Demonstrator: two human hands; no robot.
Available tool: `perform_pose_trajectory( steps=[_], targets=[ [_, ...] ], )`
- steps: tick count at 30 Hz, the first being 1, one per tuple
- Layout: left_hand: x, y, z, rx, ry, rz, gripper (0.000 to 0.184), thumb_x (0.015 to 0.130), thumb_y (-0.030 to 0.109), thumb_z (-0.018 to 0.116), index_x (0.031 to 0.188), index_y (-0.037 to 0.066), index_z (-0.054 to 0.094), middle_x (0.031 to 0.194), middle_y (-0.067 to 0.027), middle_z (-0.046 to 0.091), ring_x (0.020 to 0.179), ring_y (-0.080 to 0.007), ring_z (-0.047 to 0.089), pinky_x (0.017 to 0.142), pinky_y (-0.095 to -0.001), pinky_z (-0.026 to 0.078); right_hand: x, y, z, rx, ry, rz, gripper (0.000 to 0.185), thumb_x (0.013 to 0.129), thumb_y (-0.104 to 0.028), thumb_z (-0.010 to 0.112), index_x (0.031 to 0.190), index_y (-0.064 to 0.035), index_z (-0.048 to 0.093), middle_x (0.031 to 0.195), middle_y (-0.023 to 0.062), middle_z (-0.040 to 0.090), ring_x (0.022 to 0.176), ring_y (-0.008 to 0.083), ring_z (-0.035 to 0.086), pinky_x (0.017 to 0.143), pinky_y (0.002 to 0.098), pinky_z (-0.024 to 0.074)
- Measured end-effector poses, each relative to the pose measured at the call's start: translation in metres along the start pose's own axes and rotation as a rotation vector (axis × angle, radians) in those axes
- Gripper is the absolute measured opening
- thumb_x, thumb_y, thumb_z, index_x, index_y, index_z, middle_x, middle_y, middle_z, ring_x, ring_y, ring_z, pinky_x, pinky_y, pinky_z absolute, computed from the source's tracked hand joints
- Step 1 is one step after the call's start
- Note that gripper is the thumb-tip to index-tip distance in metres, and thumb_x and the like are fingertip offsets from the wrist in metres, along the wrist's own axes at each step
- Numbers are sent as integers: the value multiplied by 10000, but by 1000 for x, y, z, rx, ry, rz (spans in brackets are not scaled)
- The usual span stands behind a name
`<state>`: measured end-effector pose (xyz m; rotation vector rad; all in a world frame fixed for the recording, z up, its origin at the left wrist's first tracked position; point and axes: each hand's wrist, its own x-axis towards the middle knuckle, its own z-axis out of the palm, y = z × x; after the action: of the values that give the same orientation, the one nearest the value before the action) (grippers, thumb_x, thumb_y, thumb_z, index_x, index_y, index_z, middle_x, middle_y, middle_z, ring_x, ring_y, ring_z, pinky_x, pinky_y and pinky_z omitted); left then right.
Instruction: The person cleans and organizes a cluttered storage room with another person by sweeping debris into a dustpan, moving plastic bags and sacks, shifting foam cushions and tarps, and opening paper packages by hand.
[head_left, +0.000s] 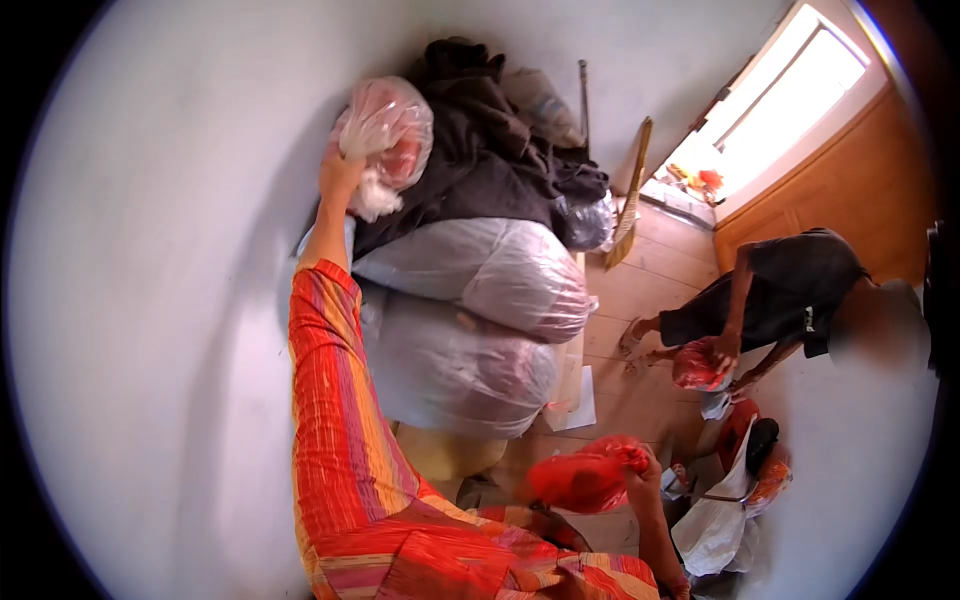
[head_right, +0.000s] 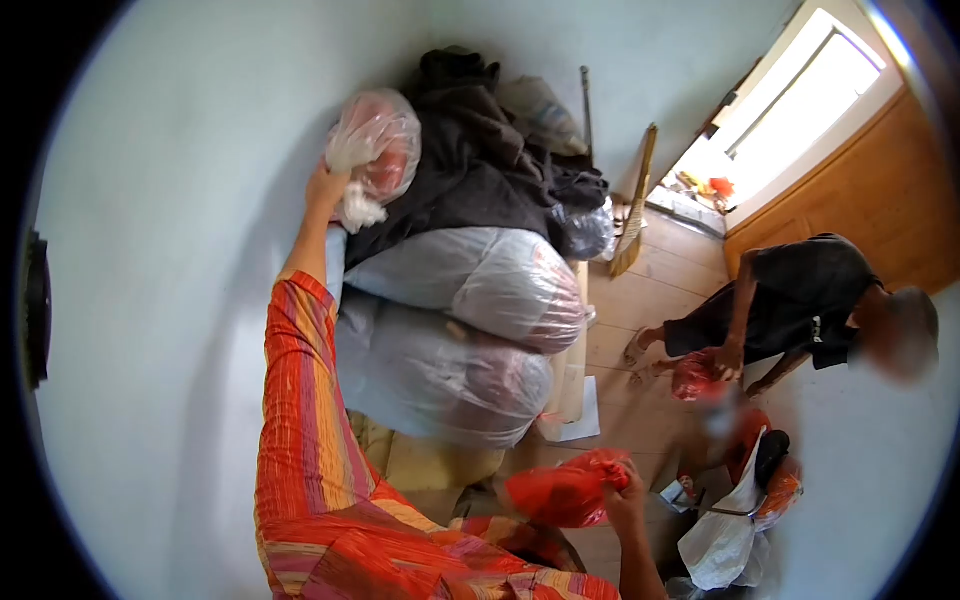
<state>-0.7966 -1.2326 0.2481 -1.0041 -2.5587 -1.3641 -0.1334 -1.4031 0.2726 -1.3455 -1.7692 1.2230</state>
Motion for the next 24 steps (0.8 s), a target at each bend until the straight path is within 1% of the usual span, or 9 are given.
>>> perform_pose_trajectory(
  steps=[4,8,9,12,14,16,18,23,24],
  targets=[
    [-3,28,-38,-13,-142,-46,390,645,264,591,970,48,588,799,-196,614,741,-330,596,661,-381,449,-5,6,-3,183,34,243,174,722,65,478,864,21,567,763,-3,536,717,86,488,655,210,402],
    [-33,61,-52,-219,-135,204,237,636,179,565,808,20,600,725,-204,594,660,-313,584,627,-371,444,27,-28,20,2,-28,115,205,711,51,481,894,35,572,729,19,565,689,86,501,636,227,414],
    [-41,69,-49,-291,6,370,198,637,140,547,771,-2,581,690,-204,579,632,-319,577,600,-379,439,36,-33,25,-83,-27,77,215,692,57,472,879,25,573,732,21,571,696,91,510,640,232,417],
    [-62,71,-28,-396,-70,392,164,637,127,546,717,-16,558,658,-201,566,593,-334,559,556,-396,425,67,-61,53,-271,-64,1,256,667,58,472,891,2,584,733,84,594,700,150,551,650,261,430],
    [-96,65,-10,-535,-233,331,180,625,152,571,701,-6,533,649,-201,551,604,-350,549,575,-408,423,101,-73,80,-301,-99,-94,298,672,60,483,936,-9,600,796,148,601,738,237,583,689,307,441],
    [-127,70,-14,-423,-272,244,212,624,183,579,711,-3,522,695,-207,557,675,-364,557,604,-409,426,150,-73,115,-530,-60,-400,320,675,45,509,973,-39,593,873,161,575,815,301,561,735,348,432],
    [-150,55,-6,-427,-284,237,184,687,146,572,789,-5,548,693,-188,560,671,-302,579,614,-372,435,196,-99,158,-416,-129,-578,331,680,33,522,991,-56,588,918,161,547,873,340,530,762,373,419],
    [-201,48,-19,-304,-194,261,222,658,194,552,744,-6,513,740,-205,544,750,-370,521,688,-440,410,304,-117,258,-327,-226,-417,281,708,-112,605,978,-37,590,875,124,595,830,271,569,737,331,434],
    [-213,48,-26,-279,-196,252,236,664,210,554,750,-6,513,751,-205,544,763,-366,522,697,-439,409,311,-117,275,-258,-403,-320,274,718,-165,622,944,-13,591,833,112,605,774,235,581,697,317,447]
  ],
)
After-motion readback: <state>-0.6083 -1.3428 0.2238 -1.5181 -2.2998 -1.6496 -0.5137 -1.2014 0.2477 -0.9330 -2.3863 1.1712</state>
